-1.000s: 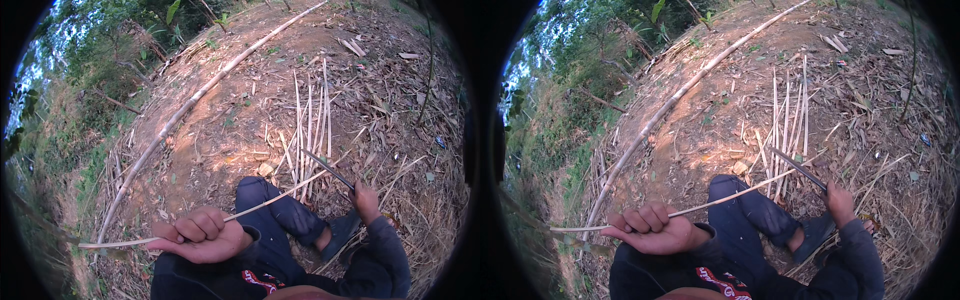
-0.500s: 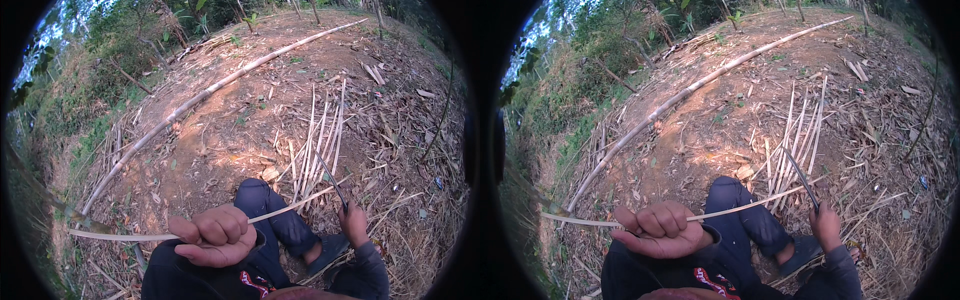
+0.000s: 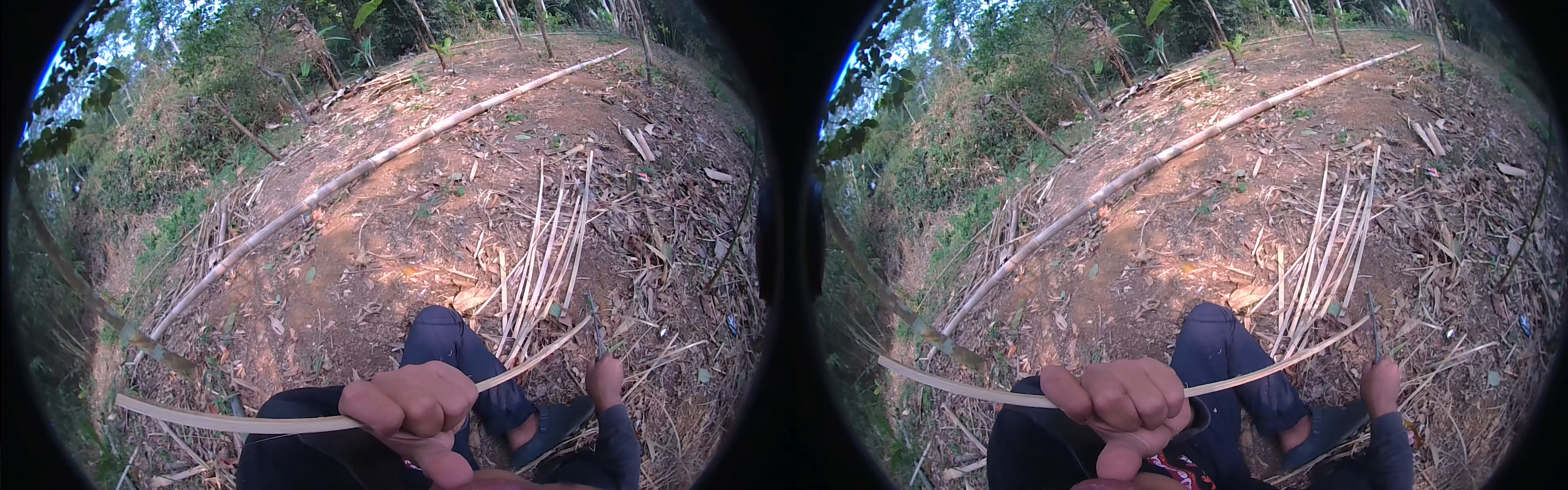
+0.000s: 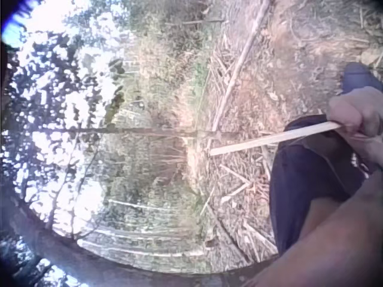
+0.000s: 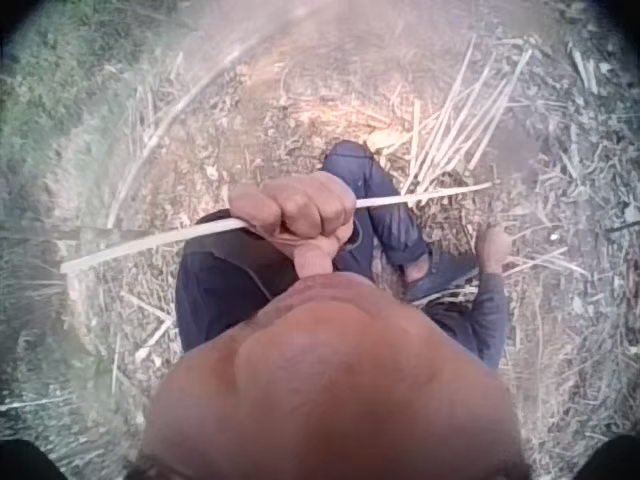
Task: The person sits on the ground and uses a machete to split a long bamboo pole into thin strips. They hold the bamboo with one hand and strike it with the machete to create splits, then pull the strips apart. The person continues to split the bamboo into smaller pieces and strips throughout the video.
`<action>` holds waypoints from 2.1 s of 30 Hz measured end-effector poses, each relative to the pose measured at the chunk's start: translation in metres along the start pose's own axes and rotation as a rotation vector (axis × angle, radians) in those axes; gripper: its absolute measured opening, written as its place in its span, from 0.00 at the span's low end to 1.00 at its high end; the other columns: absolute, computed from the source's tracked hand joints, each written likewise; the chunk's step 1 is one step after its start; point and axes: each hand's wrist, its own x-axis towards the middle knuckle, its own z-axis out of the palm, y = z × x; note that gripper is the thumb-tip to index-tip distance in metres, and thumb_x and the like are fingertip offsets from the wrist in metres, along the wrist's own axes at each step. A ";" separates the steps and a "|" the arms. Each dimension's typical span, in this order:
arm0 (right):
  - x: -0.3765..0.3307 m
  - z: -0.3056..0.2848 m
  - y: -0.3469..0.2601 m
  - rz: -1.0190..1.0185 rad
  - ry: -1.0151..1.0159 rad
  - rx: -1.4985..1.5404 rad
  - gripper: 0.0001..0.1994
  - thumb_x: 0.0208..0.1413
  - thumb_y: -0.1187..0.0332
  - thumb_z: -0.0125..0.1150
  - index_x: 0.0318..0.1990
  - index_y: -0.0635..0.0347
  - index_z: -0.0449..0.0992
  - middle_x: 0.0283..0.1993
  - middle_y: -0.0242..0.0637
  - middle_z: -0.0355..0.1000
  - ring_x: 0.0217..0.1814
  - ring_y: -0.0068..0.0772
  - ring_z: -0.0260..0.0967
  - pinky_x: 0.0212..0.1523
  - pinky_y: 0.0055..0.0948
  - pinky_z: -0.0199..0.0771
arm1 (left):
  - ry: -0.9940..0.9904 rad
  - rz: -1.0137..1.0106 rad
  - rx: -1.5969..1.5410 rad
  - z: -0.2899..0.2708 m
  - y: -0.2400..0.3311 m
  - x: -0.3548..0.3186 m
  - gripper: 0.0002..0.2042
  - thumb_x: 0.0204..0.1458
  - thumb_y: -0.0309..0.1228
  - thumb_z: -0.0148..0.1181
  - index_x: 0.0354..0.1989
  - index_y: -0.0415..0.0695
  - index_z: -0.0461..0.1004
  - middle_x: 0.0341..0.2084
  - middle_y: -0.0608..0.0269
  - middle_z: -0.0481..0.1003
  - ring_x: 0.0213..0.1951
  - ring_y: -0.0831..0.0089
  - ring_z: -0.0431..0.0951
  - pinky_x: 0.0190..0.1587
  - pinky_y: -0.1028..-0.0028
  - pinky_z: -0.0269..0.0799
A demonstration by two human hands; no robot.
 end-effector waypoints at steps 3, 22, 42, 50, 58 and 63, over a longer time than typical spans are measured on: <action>-0.016 -0.035 -0.049 -0.081 0.039 0.034 0.12 0.53 0.65 0.60 0.33 0.67 0.73 0.24 0.58 0.73 0.29 0.62 0.73 0.33 0.54 0.74 | 0.108 -0.049 -0.077 0.012 0.007 0.008 0.22 0.53 0.31 0.68 0.38 0.47 0.53 0.10 0.72 0.50 0.08 0.87 0.45 0.08 0.80 0.37; 0.007 0.014 0.016 -0.060 -0.023 -0.007 0.12 0.55 0.64 0.55 0.35 0.66 0.76 0.29 0.54 0.76 0.33 0.56 0.77 0.37 0.49 0.77 | 0.270 0.013 0.229 0.023 -0.014 0.010 0.16 0.68 0.47 0.39 0.39 0.45 0.57 0.10 0.77 0.46 0.10 0.90 0.40 0.08 0.83 0.35; 0.001 0.015 -0.008 -0.257 0.069 -0.042 0.12 0.58 0.62 0.57 0.35 0.61 0.66 0.22 0.47 0.74 0.25 0.51 0.76 0.27 0.46 0.76 | 0.261 -0.095 0.325 -0.064 -0.003 0.024 0.21 0.67 0.42 0.44 0.20 0.53 0.50 0.14 0.78 0.44 0.14 0.83 0.40 0.19 0.77 0.38; 0.042 0.057 0.074 0.124 -0.138 -0.173 0.13 0.57 0.63 0.56 0.37 0.67 0.76 0.33 0.50 0.78 0.37 0.51 0.79 0.37 0.44 0.80 | 0.264 -0.119 0.346 -0.069 -0.012 0.028 0.21 0.67 0.41 0.43 0.20 0.53 0.50 0.13 0.77 0.44 0.14 0.83 0.41 0.19 0.77 0.39; 0.021 0.045 0.043 0.147 -0.090 -0.187 0.15 0.59 0.60 0.54 0.35 0.67 0.74 0.28 0.50 0.76 0.30 0.49 0.78 0.36 0.45 0.79 | 0.336 -0.151 0.367 -0.095 -0.012 0.029 0.20 0.67 0.40 0.43 0.20 0.53 0.51 0.13 0.77 0.45 0.14 0.83 0.40 0.19 0.78 0.39; 0.021 0.036 0.028 -0.073 -0.081 -0.264 0.11 0.60 0.64 0.55 0.39 0.65 0.72 0.27 0.44 0.77 0.29 0.45 0.79 0.29 0.39 0.80 | 0.464 0.023 0.678 -0.085 -0.021 0.028 0.19 0.59 0.39 0.53 0.18 0.54 0.52 0.12 0.78 0.45 0.14 0.82 0.42 0.20 0.76 0.39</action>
